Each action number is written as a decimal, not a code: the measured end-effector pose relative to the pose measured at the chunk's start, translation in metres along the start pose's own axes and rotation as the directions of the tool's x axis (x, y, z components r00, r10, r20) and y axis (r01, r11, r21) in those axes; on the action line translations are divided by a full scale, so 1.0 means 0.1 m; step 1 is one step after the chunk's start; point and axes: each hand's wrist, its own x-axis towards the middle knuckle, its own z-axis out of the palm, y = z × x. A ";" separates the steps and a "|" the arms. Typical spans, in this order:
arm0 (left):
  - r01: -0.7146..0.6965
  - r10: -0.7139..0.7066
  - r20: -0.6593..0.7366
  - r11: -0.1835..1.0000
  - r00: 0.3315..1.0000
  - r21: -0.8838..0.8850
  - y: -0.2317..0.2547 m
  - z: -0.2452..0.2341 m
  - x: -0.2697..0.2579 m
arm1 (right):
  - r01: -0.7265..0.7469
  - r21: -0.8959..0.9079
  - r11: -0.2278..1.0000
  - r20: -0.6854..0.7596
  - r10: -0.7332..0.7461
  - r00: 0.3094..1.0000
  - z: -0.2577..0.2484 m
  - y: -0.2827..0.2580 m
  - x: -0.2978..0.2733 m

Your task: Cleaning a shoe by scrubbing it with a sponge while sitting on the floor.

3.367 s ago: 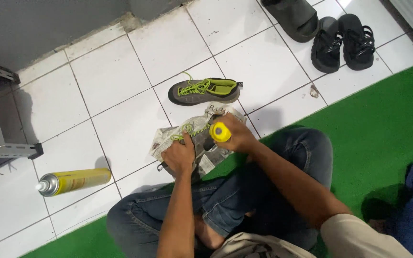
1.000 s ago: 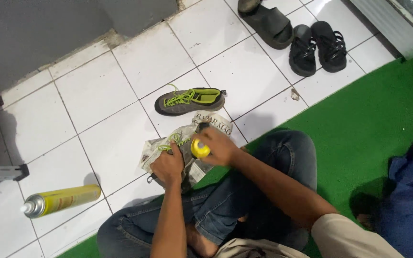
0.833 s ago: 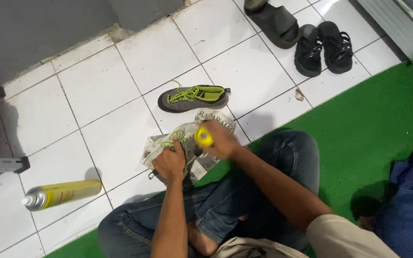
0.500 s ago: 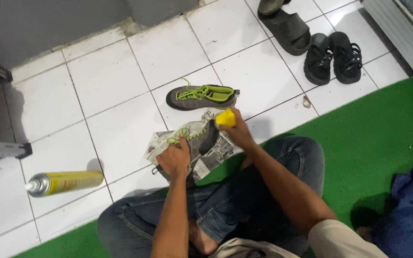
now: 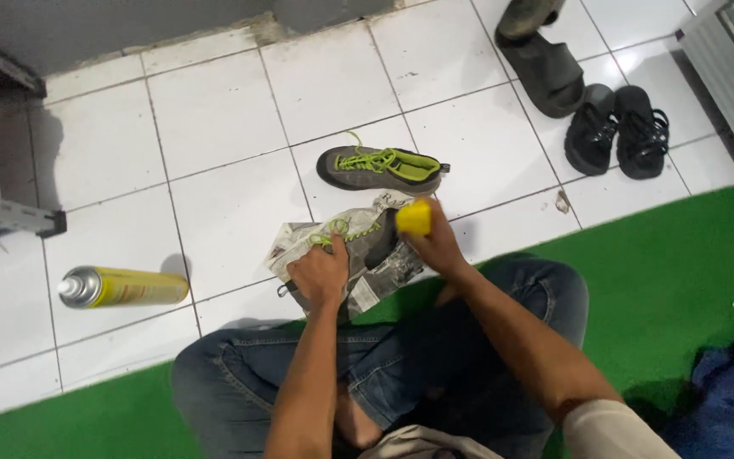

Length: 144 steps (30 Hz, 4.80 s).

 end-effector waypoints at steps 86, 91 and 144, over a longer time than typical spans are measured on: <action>-0.012 0.003 -0.162 0.998 0.987 -0.055 0.00 0.21 -0.01 | 0.427 -0.529 0.733 0.155 -0.412 0.898 0.38 -0.01 -0.20; -0.032 0.027 -0.195 0.999 0.980 -0.025 -0.01 0.24 -0.07 | 0.337 -0.551 0.764 0.039 -0.379 0.925 0.09 0.08 0.01; 0.121 -0.117 -0.100 0.992 0.988 0.036 0.20 -0.03 -0.24 | -0.021 -0.365 0.931 0.113 0.066 0.991 0.15 -0.28 -0.01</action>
